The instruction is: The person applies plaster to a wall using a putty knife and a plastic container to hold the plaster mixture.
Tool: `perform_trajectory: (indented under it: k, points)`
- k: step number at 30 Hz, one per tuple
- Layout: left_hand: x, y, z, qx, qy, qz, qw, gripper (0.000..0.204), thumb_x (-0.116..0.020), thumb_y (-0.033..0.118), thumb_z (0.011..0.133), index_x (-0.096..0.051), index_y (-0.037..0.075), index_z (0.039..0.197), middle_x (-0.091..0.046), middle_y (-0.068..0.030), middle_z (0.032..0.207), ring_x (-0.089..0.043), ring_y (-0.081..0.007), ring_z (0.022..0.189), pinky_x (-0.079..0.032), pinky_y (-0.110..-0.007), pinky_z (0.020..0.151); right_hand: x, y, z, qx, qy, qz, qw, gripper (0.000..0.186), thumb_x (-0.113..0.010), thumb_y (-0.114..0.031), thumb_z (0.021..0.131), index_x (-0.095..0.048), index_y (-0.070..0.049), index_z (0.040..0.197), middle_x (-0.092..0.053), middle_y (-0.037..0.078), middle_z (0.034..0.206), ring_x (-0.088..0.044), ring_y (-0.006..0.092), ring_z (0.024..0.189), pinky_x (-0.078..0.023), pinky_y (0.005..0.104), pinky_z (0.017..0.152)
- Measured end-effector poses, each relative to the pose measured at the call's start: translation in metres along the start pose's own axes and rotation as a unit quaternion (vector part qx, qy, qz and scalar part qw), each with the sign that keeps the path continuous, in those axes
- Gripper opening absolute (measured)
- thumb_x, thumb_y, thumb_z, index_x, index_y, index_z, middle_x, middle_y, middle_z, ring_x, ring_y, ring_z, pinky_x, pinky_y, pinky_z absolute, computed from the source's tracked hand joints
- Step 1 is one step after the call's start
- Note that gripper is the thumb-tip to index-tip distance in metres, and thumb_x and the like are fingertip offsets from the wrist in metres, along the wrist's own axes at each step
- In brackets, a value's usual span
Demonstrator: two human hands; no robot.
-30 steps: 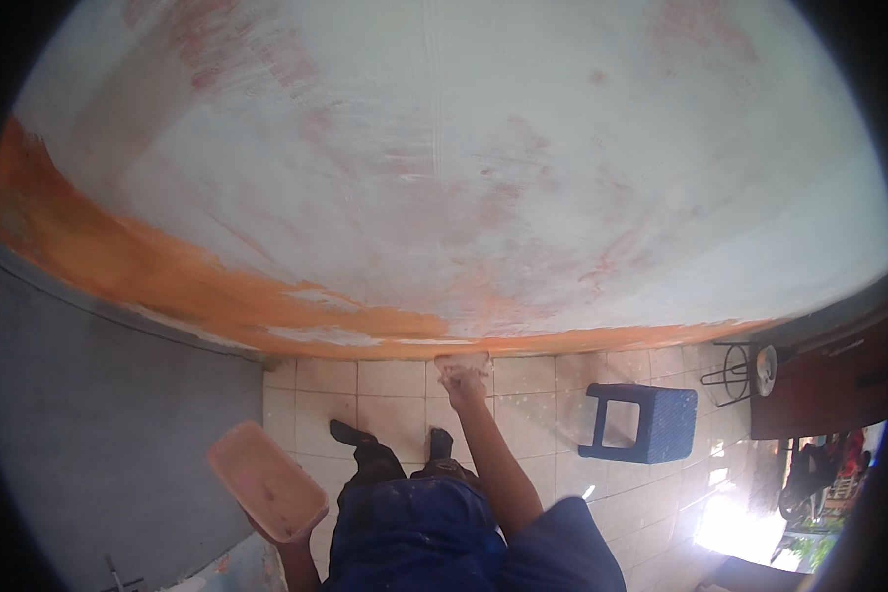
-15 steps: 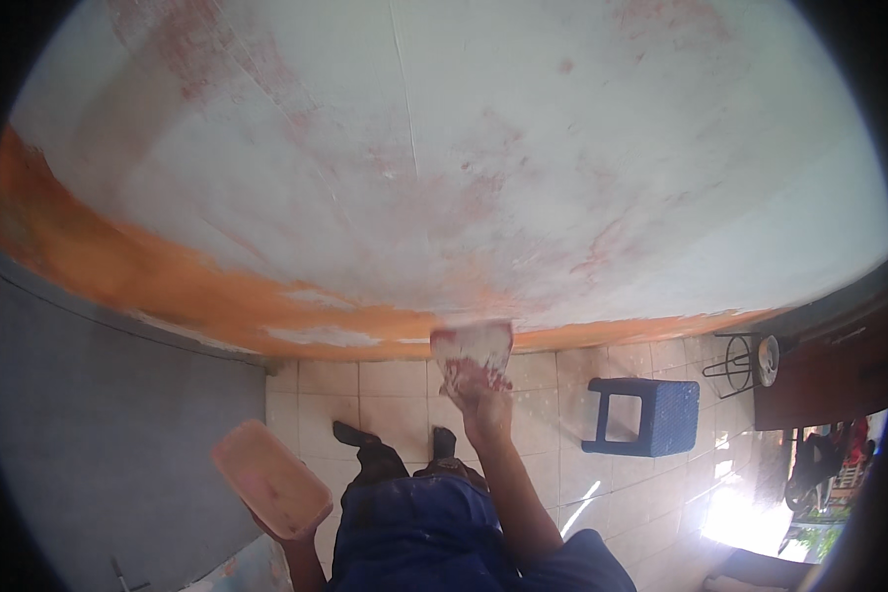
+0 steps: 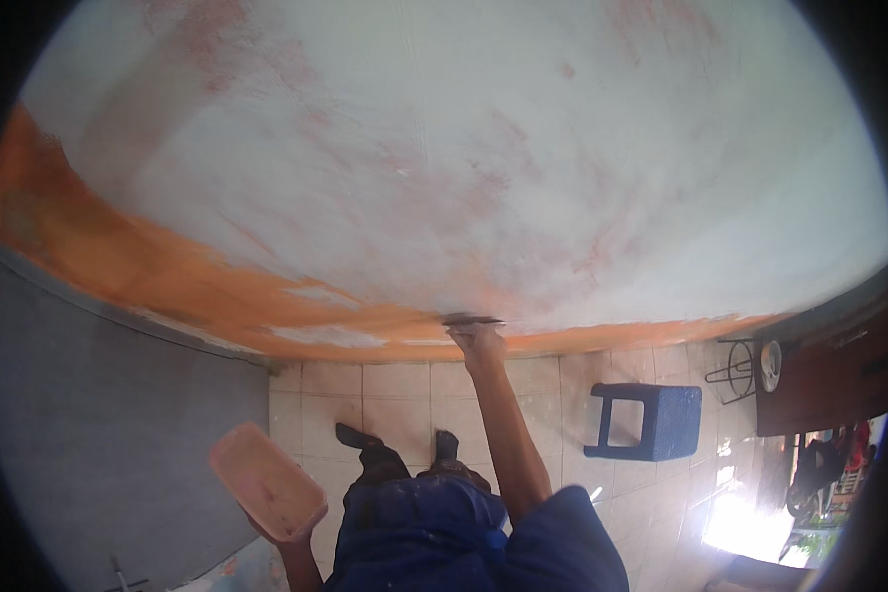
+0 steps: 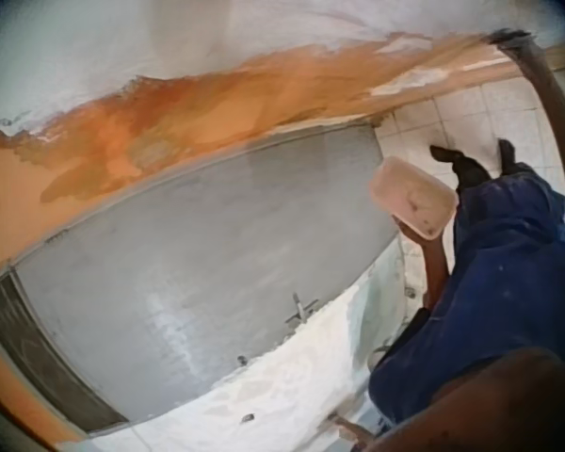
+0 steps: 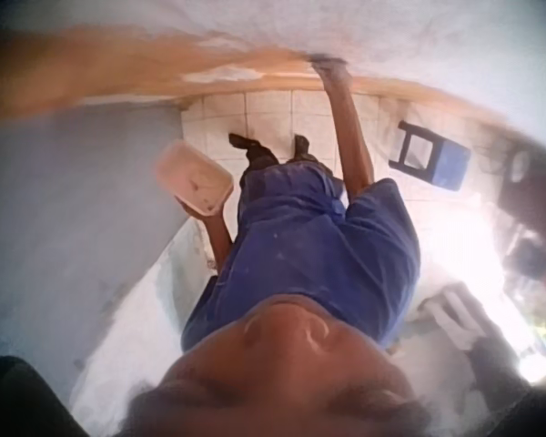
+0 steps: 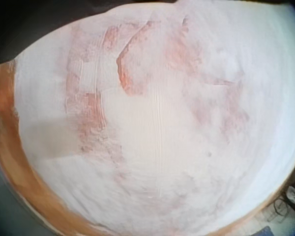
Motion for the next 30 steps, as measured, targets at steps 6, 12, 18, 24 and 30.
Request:
perform_trajectory:
  k: [6, 12, 18, 24, 30]
  points:
    - [0.085, -0.038, 0.034, -0.038, -0.113, 0.056, 0.991, 0.056, -0.037, 0.043, 0.095, -0.027, 0.010, 0.139, -0.040, -0.0113, 0.135, -0.044, -0.0276, 0.121, -0.038, -0.042, 0.100, -0.053, -0.065, -0.136, 0.060, -0.052, -0.020, 0.997, 0.026, -0.048, 0.006, 0.079, -0.051, 0.010, 0.105, -0.060, 0.020, 0.103, -0.062, 0.0294, 0.094, -0.055, 0.0389, 0.082]
    - [0.080, -0.046, 0.029, -0.132, -0.089, 0.164, 0.974, 0.060, -0.041, 0.043, 0.094, -0.025, 0.010, 0.141, -0.038, -0.0110, 0.138, -0.042, -0.0259, 0.123, -0.036, -0.044, 0.102, 0.053, 0.023, -0.103, -0.071, -0.007, -0.068, 0.995, 0.034, -0.046, 0.008, 0.074, -0.050, 0.012, 0.108, -0.058, 0.021, 0.106, -0.061, 0.0289, 0.098, -0.054, 0.0406, 0.082]
    - [0.035, -0.040, 0.029, -0.139, -0.132, 0.169, 0.967, 0.066, -0.041, 0.054, 0.089, -0.030, 0.009, 0.137, -0.047, -0.0150, 0.124, -0.053, -0.0338, 0.107, -0.047, -0.047, 0.089, 0.120, 0.057, 0.058, 0.014, -0.162, -0.293, 0.942, 0.024, -0.047, 0.006, 0.076, -0.056, 0.013, 0.098, -0.061, 0.020, 0.096, -0.061, 0.0309, 0.091, -0.053, 0.0402, 0.079]
    - [0.093, -0.057, 0.042, -0.226, -0.054, 0.480, 0.846, 0.068, -0.043, 0.056, 0.088, -0.032, 0.010, 0.136, -0.048, -0.0140, 0.125, -0.053, -0.0324, 0.108, -0.046, -0.046, 0.090, -0.004, 0.005, -0.012, -0.002, -0.047, -0.049, 0.998, 0.021, -0.052, -0.001, 0.082, -0.058, 0.012, 0.097, -0.061, 0.018, 0.094, -0.061, 0.0324, 0.092, -0.052, 0.0426, 0.085]
    - [0.084, -0.059, 0.041, -0.140, -0.118, 0.357, 0.916, 0.069, -0.043, 0.055, 0.088, -0.030, 0.010, 0.138, -0.043, -0.0130, 0.132, -0.047, -0.0306, 0.117, -0.041, -0.044, 0.097, -0.072, -0.090, -0.150, 0.059, -0.117, 0.023, 0.991, 0.034, -0.051, -0.003, 0.083, -0.050, 0.010, 0.114, -0.058, 0.019, 0.110, -0.061, 0.0314, 0.096, -0.052, 0.0422, 0.087]
Point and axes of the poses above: each hand's wrist, its own z-axis towards the middle knuckle, its own x-axis out of the back of the hand, y = z × x, the point moved 1 cm from there along z, towards the middle knuckle
